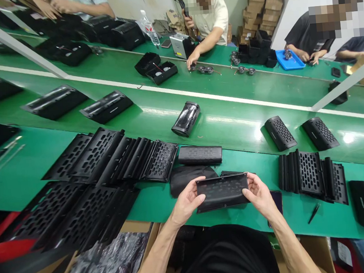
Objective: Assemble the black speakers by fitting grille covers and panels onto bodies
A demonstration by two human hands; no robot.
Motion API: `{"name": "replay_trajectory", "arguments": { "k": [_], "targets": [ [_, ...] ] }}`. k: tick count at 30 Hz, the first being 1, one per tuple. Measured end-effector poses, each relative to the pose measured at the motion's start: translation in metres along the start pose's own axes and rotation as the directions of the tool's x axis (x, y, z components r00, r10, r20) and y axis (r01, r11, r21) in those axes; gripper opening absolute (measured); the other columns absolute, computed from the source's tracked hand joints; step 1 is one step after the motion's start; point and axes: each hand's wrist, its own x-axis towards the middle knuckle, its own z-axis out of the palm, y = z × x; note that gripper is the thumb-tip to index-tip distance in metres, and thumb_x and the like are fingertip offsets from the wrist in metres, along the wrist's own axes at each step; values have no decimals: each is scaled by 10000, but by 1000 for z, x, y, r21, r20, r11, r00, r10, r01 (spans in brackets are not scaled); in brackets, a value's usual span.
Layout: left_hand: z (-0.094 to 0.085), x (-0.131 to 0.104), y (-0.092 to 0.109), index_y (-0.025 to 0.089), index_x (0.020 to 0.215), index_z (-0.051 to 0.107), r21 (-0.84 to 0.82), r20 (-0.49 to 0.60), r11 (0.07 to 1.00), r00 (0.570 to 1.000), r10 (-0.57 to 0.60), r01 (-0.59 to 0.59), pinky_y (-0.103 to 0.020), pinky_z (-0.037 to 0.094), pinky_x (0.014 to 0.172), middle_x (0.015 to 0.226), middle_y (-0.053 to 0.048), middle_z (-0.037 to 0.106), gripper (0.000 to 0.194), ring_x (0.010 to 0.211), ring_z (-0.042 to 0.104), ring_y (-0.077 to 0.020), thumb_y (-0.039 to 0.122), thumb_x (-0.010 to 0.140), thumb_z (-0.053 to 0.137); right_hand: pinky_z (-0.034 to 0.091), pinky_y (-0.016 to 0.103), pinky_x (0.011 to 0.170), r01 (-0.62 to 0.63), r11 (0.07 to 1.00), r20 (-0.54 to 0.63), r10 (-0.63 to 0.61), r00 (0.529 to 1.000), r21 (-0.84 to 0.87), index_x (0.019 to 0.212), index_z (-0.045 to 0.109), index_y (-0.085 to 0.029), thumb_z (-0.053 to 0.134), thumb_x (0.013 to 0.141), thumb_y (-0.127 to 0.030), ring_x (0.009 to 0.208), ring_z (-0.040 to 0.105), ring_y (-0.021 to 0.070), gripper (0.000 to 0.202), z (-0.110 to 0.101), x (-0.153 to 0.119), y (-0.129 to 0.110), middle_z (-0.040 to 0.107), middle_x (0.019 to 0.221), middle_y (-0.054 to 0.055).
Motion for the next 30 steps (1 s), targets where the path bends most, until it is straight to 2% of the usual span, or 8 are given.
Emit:
{"name": "replay_trajectory", "arguments": {
  "k": [7, 15, 19, 30],
  "targets": [
    [4, 6, -1, 191, 1390, 574, 12, -32, 1000, 999, -2, 3, -366, 531, 983, 1213, -117, 707, 717, 1107, 667, -260, 380, 767, 874, 568, 373, 841, 15, 999, -48, -17, 999, -42, 1222, 650, -245, 802, 789, -546, 909, 666, 231, 548, -1, 0, -2, 711, 1025, 70],
    [3, 6, -4, 186, 1406, 558, -42, -17, 999, 1000, -4, 3, -377, 543, 968, 1216, -128, 704, 702, 1117, 676, -270, 398, 799, 839, 574, 372, 808, 20, 999, -94, -23, 995, -32, 1201, 660, -238, 833, 729, -619, 870, 655, 232, 631, 0, 5, 10, 684, 955, 58],
    [2, 4, -5, 187, 1421, 548, -36, -20, 999, 1000, -4, 3, -377, 548, 959, 1233, -132, 696, 699, 1116, 674, -270, 397, 813, 821, 566, 363, 787, 36, 997, -106, -42, 993, -62, 1191, 670, -238, 798, 761, -609, 855, 644, 231, 583, 1, 9, 14, 674, 948, 58],
    [12, 9, -8, 183, 1422, 538, 5, -35, 999, 999, 33, -33, -398, 504, 1079, 1335, -141, 675, 628, 1257, 635, -285, 418, 881, 754, 559, 401, 844, 47, 993, -212, -69, 975, -105, 1212, 640, -213, 775, 775, -604, 911, 645, 251, 601, 3, 13, 17, 696, 1022, 88]
  ]
}}
